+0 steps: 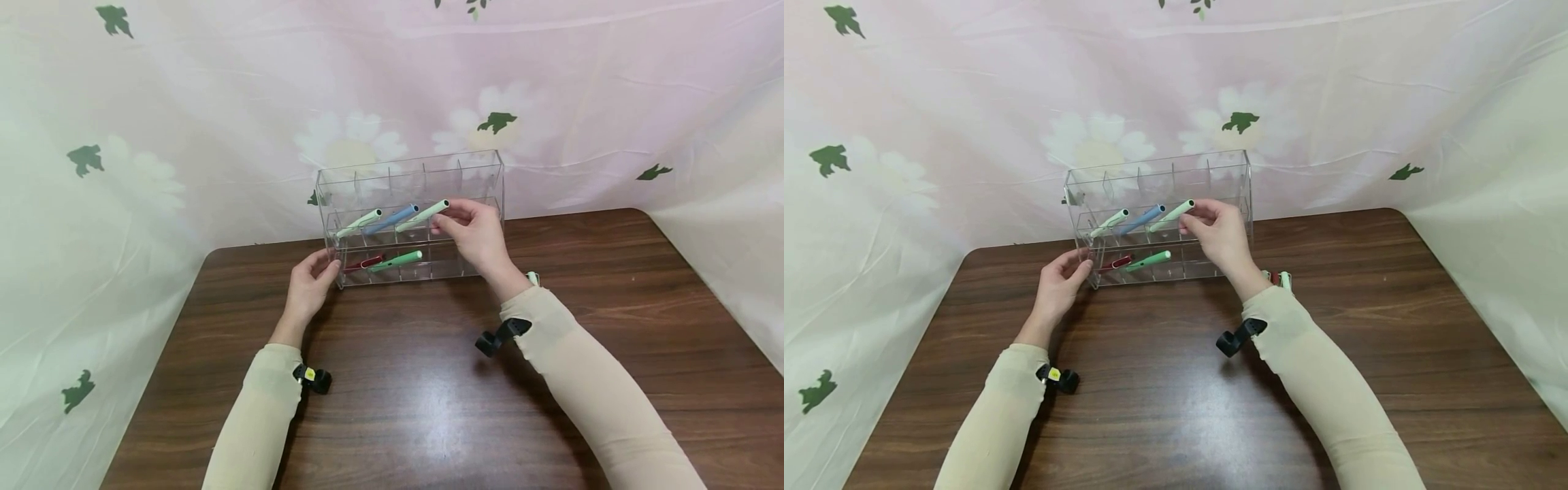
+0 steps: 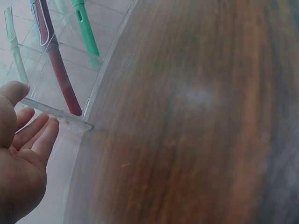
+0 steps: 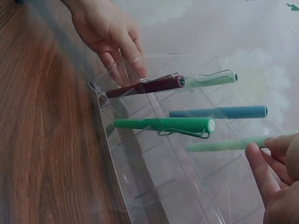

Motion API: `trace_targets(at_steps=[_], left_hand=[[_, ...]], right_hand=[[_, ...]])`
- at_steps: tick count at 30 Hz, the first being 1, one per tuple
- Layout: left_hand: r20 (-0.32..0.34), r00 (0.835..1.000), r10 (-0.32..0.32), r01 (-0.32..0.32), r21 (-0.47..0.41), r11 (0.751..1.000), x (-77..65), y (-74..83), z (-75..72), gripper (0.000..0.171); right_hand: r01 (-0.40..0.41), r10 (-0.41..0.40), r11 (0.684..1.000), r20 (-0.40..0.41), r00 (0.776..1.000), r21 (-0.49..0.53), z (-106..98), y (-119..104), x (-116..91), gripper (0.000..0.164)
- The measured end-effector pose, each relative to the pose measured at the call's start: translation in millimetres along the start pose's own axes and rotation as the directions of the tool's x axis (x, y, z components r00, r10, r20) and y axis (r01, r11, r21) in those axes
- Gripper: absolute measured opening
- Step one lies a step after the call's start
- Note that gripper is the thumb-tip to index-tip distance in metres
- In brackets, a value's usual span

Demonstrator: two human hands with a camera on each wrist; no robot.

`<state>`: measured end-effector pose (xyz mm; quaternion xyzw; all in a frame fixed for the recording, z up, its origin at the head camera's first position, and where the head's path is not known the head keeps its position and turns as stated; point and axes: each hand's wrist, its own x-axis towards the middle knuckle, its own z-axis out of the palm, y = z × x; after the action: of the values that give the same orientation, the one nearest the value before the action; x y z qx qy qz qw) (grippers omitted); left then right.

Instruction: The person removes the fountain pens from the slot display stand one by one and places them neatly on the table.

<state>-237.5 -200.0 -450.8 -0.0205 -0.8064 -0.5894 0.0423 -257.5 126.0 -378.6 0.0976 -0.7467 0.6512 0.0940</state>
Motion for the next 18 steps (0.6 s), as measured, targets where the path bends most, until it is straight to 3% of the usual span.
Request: trace_targets(at_steps=[11, 18], left_hand=[[0.003, 1.0, -0.001, 0.001, -0.002, 1.0, -0.2, 0.5, -0.2, 0.043], [0.003, 1.0, -0.001, 0.001, 0.004, 1.0, 0.2, 0.1, -0.4, 0.044]], right_hand=[[0.005, -0.005, 1.0, -0.084, 0.996, 0.004, 10.5, -0.6, 0.3, 0.021], [0.073, -0.074, 0.997, -0.163, 0.984, -0.008, 2.3, -10.0, -2.1, 0.02]])
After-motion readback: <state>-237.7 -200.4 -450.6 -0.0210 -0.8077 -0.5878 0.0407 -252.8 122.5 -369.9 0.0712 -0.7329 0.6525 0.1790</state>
